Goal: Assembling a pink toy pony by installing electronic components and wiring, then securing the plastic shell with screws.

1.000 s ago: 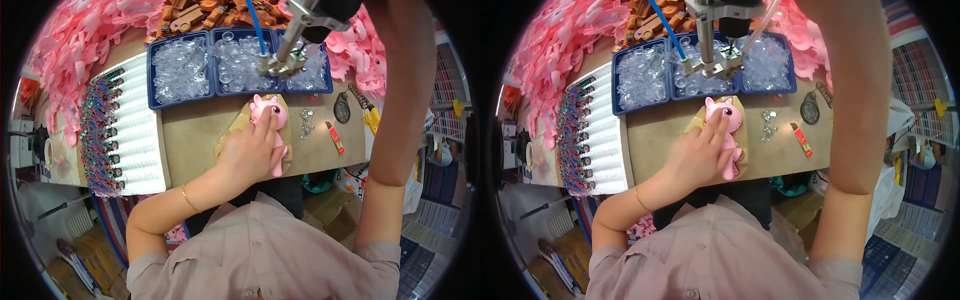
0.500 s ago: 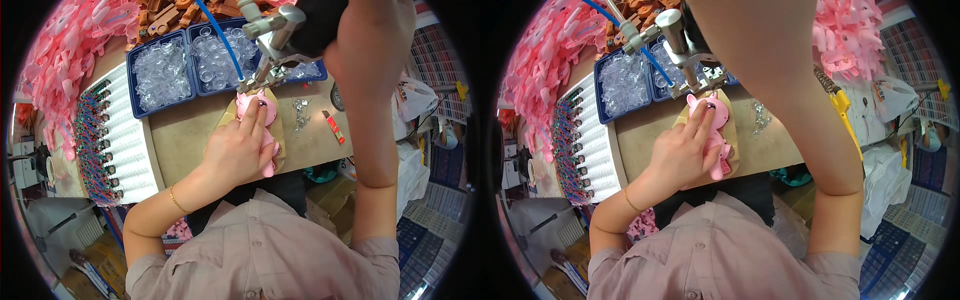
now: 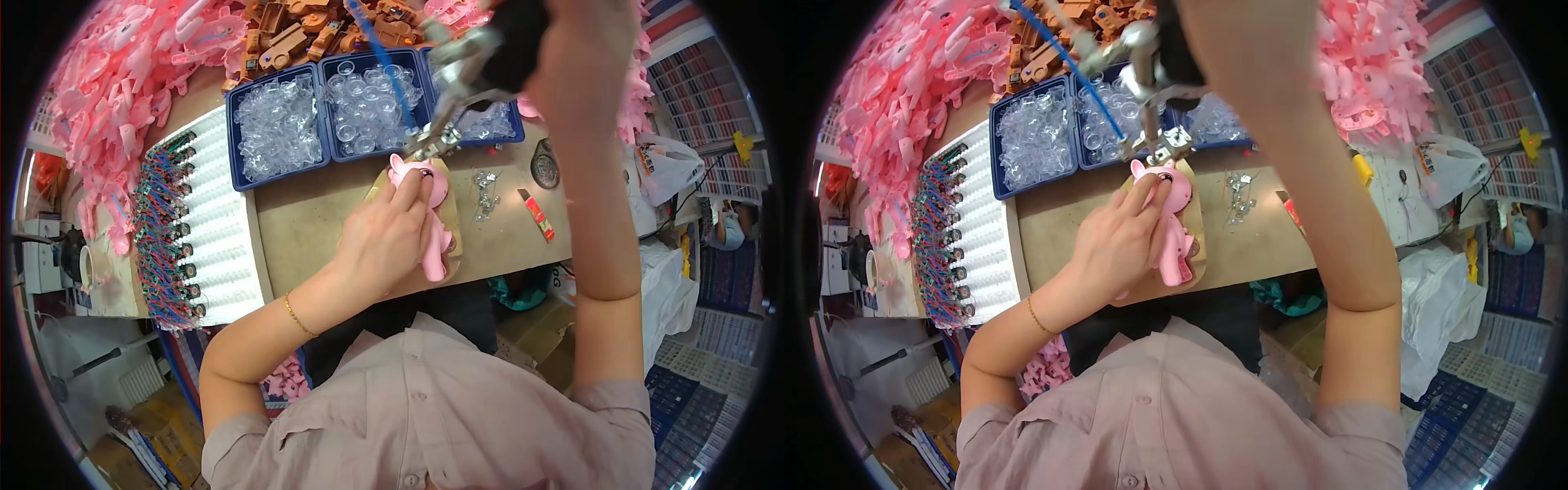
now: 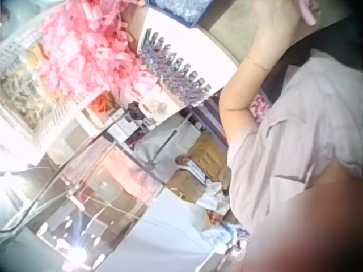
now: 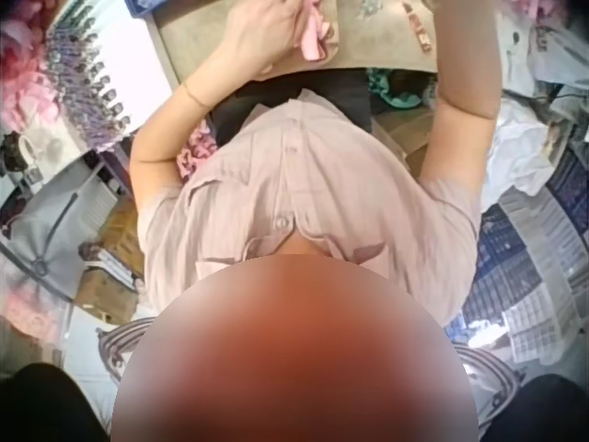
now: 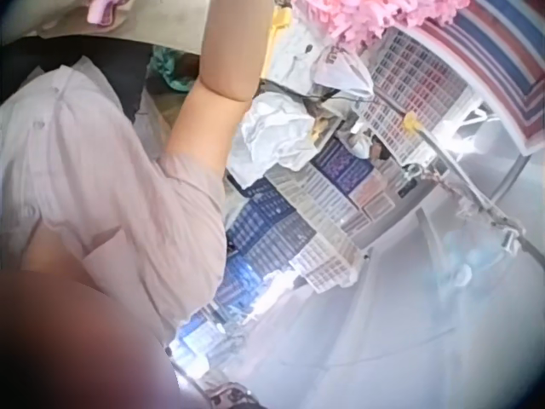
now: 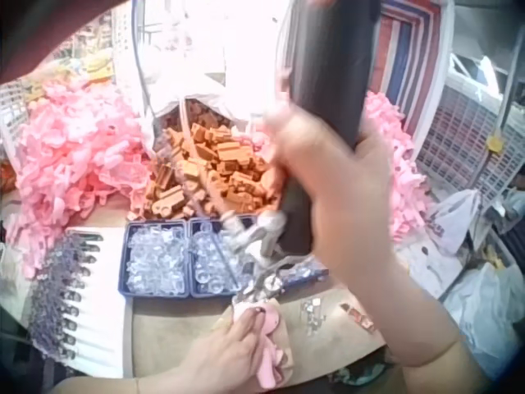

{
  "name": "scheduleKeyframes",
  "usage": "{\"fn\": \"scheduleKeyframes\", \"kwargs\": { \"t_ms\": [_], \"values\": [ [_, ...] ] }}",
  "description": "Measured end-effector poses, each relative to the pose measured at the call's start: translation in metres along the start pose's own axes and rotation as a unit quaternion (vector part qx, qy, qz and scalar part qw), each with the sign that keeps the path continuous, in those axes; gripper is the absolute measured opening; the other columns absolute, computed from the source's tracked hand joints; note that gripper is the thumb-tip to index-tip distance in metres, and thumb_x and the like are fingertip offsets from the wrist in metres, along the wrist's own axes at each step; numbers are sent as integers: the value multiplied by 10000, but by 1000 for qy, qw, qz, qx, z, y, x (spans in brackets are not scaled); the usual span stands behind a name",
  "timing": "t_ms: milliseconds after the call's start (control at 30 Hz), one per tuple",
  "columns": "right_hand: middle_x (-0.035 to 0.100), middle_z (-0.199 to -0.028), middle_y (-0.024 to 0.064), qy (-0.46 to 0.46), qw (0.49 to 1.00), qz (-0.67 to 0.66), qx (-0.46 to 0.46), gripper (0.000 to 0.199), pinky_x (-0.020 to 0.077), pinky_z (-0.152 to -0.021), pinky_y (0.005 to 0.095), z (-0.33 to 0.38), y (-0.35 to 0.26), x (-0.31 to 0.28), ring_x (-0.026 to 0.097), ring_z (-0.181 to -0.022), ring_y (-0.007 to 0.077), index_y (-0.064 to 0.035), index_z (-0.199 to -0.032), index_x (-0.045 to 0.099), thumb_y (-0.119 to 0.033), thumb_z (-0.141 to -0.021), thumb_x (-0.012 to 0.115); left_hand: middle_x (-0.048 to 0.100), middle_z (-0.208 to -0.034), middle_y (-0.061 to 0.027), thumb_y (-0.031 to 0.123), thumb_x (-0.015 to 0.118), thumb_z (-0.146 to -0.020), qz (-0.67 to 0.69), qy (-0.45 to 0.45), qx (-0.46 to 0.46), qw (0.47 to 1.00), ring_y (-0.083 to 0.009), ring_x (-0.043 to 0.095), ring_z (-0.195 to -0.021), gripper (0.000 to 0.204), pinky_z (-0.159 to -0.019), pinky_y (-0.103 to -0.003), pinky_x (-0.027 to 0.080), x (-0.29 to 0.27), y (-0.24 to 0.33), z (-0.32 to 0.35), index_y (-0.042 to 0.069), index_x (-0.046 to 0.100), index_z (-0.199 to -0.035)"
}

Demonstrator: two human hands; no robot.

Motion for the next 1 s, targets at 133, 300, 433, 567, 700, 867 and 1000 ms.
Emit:
{"fn": "scheduleKeyframes", "kwargs": {
  "t_ms": [133, 300, 433, 567, 700, 867, 1000],
  "values": [
    [538, -624, 37, 66, 987, 90, -118, 329, 411, -454, 222, 11, -53, -14, 512, -497, 98, -4, -991, 611, -280, -822, 668, 536, -1280, -94, 168, 625, -726, -15, -41, -8, 999, -192, 634, -741, 519, -594, -293, 534, 5, -3, 5, 4, 539, -1211],
    [575, -666, 31, 43, 998, 20, -33, 260, 417, -511, 222, 34, -36, -22, 529, -536, 88, 29, -1007, 605, -146, -827, 672, 567, -1263, -90, 163, 628, -720, -48, -36, -11, 998, -175, 632, -761, 515, -581, -288, 539, 5, 1, 8, -2, 556, -1203],
    [581, -684, 18, 48, 999, 13, -18, 213, 411, -506, 213, 39, -31, -19, 529, -546, 69, 19, -1001, 598, -87, -829, 663, 578, -1251, -87, 182, 636, -718, -38, -5, -7, 999, -176, 623, -735, 480, -564, -296, 540, 4, -2, 10, 12, 597, -1165],
    [579, -699, 11, 29, 999, 13, 33, 164, 401, -489, 203, 51, -10, -18, 521, -545, 56, 2, -967, 574, -53, -831, 649, 589, -1212, -80, 195, 636, -729, -38, -39, -29, 998, -179, 625, -738, 437, -566, -307, 545, 3, 0, 12, 22, 626, -1129],
    [576, -697, 11, 28, 999, -15, 16, 175, 410, -487, 213, 44, 3, -22, 524, -538, 68, -5, -954, 578, -71, -822, 672, 595, -1188, -67, 191, 631, -736, -42, -48, -27, 998, -192, 630, -738, 456, -571, -317, 548, 0, -1, 8, 34, 609, -1164],
    [559, -668, 25, 70, 997, 14, -10, 228, 435, -517, 235, 31, -52, -12, 534, -555, 92, -16, -933, 596, -193, -824, 691, 565, -1281, -55, 177, 600, -764, -13, -32, -27, 999, -213, 651, -774, 468, -606, -322, 552, 3, -1, 15, 54, 568, -1215],
    [536, -647, 39, 52, 990, 71, -108, 335, 423, -514, 228, 49, -82, -13, 515, -540, 100, 22, -1005, 582, -260, -837, 652, 549, -1312, -63, 172, 586, -780, -12, -35, -40, 999, -211, 658, -801, 450, -653, -329, 550, 3, -6, 16, 58, 566, -1214]
  ]
}}
Point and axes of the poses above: each hand's wrist, its own z-axis away from the middle knuckle, its own x-axis out of the palm, y = z × x, the point moved 6 cm from there along -z, towards the middle knuckle
